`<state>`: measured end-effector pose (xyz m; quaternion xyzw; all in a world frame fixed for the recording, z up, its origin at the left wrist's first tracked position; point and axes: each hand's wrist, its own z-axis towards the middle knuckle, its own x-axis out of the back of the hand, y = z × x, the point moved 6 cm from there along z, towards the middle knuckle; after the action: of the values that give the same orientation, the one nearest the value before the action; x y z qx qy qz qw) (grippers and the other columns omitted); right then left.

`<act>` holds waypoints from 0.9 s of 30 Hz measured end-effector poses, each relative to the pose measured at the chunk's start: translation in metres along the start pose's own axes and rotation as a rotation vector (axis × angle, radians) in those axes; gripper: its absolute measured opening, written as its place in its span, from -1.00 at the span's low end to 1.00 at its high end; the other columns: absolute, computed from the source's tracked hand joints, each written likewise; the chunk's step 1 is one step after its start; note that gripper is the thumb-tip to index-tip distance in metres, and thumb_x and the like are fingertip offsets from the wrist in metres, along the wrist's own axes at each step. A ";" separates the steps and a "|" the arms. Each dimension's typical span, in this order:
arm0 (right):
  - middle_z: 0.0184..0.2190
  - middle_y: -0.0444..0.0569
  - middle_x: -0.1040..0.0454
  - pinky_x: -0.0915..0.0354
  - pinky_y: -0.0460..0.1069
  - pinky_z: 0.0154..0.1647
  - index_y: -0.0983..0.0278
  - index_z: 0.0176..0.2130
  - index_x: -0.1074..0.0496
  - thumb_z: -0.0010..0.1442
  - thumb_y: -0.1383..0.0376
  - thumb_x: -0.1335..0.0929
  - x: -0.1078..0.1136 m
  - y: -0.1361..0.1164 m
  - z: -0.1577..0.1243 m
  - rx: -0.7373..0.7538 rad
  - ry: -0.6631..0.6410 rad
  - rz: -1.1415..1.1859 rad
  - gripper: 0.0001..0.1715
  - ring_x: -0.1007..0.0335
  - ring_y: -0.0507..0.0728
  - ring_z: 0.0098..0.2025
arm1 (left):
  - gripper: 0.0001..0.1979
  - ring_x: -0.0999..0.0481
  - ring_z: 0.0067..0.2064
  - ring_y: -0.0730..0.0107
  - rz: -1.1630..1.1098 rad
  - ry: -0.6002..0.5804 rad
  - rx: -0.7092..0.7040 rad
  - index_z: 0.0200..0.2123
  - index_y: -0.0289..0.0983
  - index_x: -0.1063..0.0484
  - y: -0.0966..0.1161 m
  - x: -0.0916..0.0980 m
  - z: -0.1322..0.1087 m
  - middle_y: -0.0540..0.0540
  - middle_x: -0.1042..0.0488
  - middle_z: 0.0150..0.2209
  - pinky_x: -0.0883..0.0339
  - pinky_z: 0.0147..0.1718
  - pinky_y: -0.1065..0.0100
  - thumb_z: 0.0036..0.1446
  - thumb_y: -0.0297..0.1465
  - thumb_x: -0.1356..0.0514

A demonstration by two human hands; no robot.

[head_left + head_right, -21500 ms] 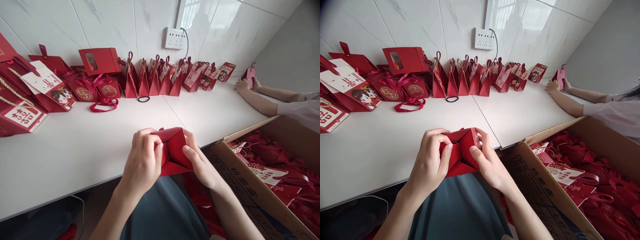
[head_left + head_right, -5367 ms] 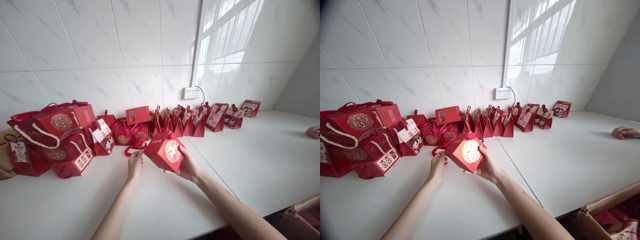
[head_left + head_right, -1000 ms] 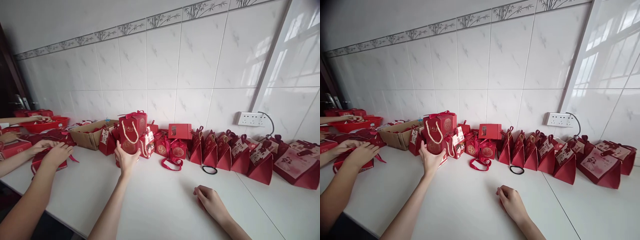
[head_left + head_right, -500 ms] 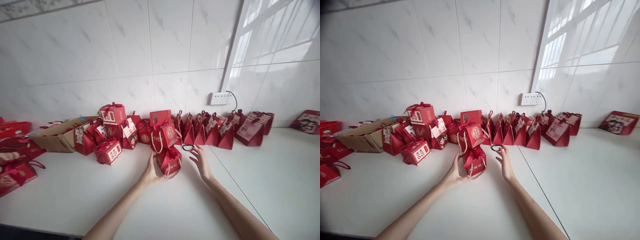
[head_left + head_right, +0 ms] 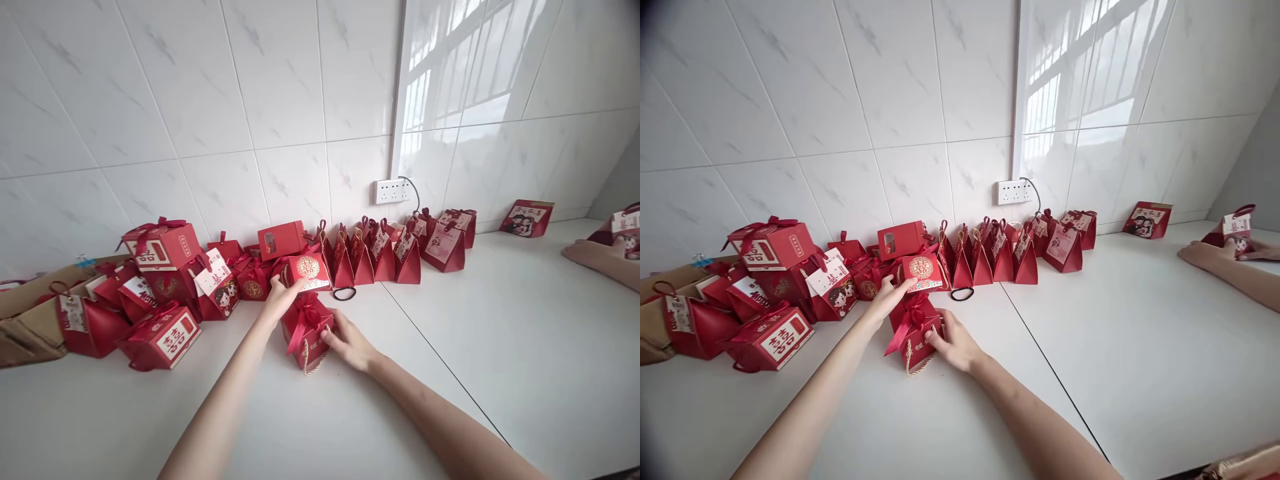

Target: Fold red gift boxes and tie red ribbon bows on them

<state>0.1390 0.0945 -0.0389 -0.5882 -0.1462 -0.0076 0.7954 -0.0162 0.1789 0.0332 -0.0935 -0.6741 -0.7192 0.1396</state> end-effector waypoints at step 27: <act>0.00 0.13 -0.45 -0.30 0.19 0.00 0.24 0.09 -0.18 0.02 0.09 -0.44 -0.011 -0.005 -0.004 0.020 -0.159 -0.241 -0.28 -0.40 0.30 0.00 | -0.75 -0.50 -0.16 0.33 -0.100 -0.288 -0.099 -0.08 -0.29 -0.41 -0.034 -0.018 -0.002 -0.13 -0.47 -0.10 -0.47 -0.20 0.22 0.22 -0.30 -0.16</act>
<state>0.1287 0.0878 -0.0379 -0.5569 -0.2785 -0.0549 0.7805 -0.0100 0.1804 -0.0044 -0.1687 -0.6548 -0.7367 0.0011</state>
